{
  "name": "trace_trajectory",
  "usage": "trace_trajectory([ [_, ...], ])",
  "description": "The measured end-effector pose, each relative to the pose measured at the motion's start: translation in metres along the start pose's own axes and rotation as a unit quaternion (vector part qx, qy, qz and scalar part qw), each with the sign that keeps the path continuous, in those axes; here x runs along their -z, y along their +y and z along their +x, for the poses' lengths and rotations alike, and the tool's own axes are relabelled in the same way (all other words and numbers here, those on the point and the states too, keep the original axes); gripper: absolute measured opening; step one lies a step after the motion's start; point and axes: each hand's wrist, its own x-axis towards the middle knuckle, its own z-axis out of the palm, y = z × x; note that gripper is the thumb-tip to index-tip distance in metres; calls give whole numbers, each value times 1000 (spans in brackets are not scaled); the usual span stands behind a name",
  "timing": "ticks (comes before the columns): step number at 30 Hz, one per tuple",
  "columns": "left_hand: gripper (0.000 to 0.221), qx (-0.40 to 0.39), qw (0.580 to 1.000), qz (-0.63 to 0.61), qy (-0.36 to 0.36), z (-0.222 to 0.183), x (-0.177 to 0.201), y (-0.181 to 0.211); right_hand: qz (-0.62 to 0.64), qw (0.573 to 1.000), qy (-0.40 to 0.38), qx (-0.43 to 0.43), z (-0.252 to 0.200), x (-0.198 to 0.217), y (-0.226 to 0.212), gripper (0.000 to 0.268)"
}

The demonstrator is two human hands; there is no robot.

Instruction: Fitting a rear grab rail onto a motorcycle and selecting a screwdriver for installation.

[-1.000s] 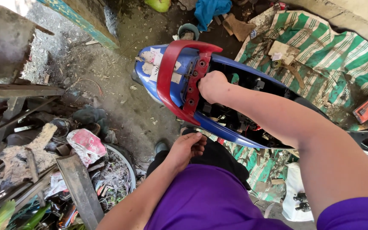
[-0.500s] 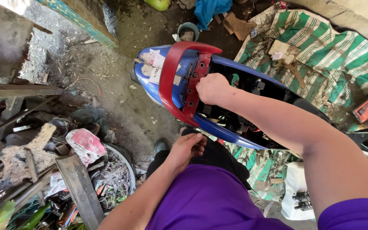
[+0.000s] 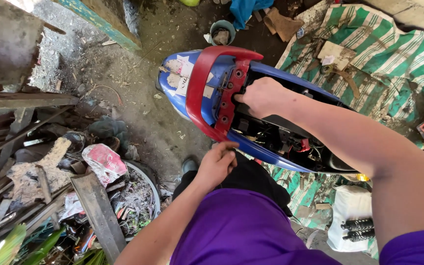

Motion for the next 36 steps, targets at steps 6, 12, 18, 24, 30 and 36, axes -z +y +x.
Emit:
trace_trajectory([
  [6, 78, -11, 956, 293, 2, 55, -7, 102, 39, 999, -9, -17, 0, -7, 5, 63],
  [12, 83, 104, 923, 368, -41, 155, -19, 75, 80, 996, 26, -22, -5, -6, 6, 50],
  [18, 47, 38, 842, 533, -71, 155, -15, 75, 60, 994, 80, -50, 3, -21, 0, 25],
  [24, 35, -124, 698, 705, 11, 162, -17, 27, 118, 989, 59, -59, 17, -24, 3, 21],
  [30, 23, -78, 770, 630, -61, 161, -16, 71, 122, 990, 63, -21, 24, -27, 9, 15],
  [36, 23, -67, 778, 623, -57, 174, -21, 69, 142, 988, 57, 9, 26, -33, 15, 16],
])
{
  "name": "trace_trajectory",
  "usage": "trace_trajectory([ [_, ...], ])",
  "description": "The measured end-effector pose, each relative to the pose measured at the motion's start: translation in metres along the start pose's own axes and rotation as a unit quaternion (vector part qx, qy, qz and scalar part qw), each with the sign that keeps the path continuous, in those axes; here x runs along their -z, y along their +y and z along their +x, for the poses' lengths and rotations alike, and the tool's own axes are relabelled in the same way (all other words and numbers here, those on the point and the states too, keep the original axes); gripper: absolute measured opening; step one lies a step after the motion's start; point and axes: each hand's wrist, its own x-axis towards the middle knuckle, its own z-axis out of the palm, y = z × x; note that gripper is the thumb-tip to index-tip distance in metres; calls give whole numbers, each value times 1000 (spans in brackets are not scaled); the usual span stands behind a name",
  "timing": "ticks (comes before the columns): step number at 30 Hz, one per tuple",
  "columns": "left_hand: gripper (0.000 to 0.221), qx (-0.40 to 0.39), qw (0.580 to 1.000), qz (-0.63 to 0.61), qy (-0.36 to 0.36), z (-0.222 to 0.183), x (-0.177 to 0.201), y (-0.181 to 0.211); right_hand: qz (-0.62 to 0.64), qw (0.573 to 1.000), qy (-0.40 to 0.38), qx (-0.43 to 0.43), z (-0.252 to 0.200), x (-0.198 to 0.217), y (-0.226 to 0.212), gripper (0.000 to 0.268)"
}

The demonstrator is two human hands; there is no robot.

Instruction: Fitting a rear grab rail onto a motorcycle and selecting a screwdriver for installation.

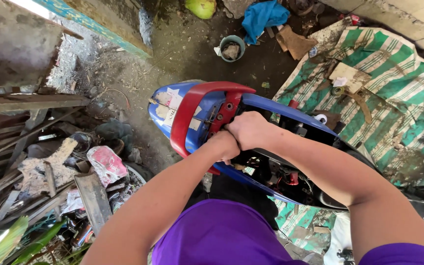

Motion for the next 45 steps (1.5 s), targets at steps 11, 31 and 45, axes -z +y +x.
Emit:
trace_trajectory([
  [11, 23, 7, 1000, -13, -11, -7, -17, -5, 44, 998, -16, 33, -3, -12, 10, 21],
  [31, 22, 9, 999, -45, -21, -5, -42, -13, 106, 989, -56, 83, 14, -20, 19, 26],
  [45, 22, 0, 998, -61, -32, -11, -55, -29, -2, 989, 94, 118, 24, -49, 21, 2],
])
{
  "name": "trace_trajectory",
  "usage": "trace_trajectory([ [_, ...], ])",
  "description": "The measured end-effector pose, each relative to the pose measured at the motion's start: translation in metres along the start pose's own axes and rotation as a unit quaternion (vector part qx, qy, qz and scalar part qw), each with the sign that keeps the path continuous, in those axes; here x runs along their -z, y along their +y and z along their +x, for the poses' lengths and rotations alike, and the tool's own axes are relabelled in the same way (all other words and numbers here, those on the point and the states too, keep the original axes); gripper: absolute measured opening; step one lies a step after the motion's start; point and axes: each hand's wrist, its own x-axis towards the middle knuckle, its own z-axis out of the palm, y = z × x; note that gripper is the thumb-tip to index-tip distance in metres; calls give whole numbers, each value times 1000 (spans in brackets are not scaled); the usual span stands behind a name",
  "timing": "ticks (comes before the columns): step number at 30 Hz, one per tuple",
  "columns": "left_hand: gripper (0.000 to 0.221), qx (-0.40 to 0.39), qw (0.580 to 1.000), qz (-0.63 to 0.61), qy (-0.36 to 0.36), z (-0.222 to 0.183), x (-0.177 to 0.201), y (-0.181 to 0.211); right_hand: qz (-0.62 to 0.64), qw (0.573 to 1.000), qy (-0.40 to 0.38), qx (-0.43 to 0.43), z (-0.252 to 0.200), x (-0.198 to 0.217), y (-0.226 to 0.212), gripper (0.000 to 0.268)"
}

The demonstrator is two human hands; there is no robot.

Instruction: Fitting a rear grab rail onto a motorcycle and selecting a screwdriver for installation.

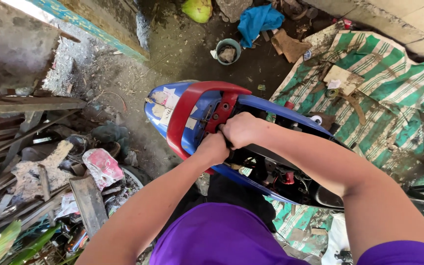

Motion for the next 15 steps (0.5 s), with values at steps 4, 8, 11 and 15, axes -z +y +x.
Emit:
trace_trajectory([
  [4, 22, 1, 1000, -8, -2, 3, -4, -2, -25, 999, 25, 15, 2, -11, -2, 4],
  [8, 22, 2, 1000, -16, 5, -29, 34, 23, -67, 995, 68, 31, 1, -19, 0, 11],
  [11, 30, 12, 999, -43, 0, -74, 80, 48, -100, 986, 130, 33, -6, -26, -4, 14],
  [15, 42, 5, 983, -185, 8, -101, 79, 48, -140, 980, 137, 29, 0, -32, -22, 22],
])
